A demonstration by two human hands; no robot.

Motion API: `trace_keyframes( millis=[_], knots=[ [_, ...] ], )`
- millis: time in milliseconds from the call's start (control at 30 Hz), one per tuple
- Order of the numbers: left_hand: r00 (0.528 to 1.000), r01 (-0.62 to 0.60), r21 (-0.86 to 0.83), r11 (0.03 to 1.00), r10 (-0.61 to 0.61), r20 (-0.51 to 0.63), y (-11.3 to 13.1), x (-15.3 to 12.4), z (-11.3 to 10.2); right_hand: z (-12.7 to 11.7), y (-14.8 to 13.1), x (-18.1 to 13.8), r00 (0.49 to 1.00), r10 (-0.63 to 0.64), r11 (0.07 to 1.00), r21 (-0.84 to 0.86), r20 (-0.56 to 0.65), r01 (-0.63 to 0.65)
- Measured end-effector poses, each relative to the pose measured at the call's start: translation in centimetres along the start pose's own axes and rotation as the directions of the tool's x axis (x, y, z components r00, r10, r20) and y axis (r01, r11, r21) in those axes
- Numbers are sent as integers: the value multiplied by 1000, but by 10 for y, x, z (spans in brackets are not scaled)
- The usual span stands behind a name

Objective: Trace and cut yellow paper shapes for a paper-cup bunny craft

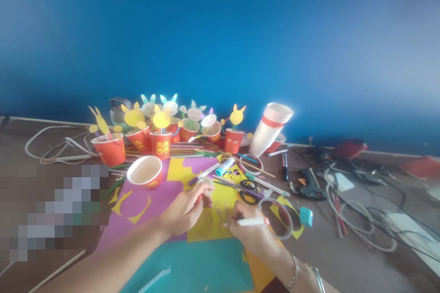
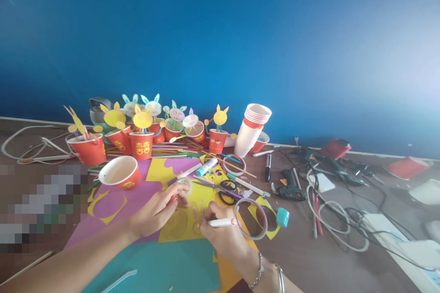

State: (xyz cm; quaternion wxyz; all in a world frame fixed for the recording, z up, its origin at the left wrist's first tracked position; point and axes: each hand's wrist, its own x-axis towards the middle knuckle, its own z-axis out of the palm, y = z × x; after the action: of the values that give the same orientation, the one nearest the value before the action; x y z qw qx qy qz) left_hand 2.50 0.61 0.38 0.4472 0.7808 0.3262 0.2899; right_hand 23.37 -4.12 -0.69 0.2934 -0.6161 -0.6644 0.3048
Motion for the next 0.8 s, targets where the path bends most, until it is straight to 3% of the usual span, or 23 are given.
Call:
trace_keyframes(
  millis=[400,800],
  knots=[
    [1000,13,19,1000,-13,-4,3,0,-1,-1,-4,0,1000,6,1000,8,17,-6],
    [1000,22,1,1000,-22,-7,4,0,0,-5,-3,2,995,100,989,109,-29,-96]
  ],
)
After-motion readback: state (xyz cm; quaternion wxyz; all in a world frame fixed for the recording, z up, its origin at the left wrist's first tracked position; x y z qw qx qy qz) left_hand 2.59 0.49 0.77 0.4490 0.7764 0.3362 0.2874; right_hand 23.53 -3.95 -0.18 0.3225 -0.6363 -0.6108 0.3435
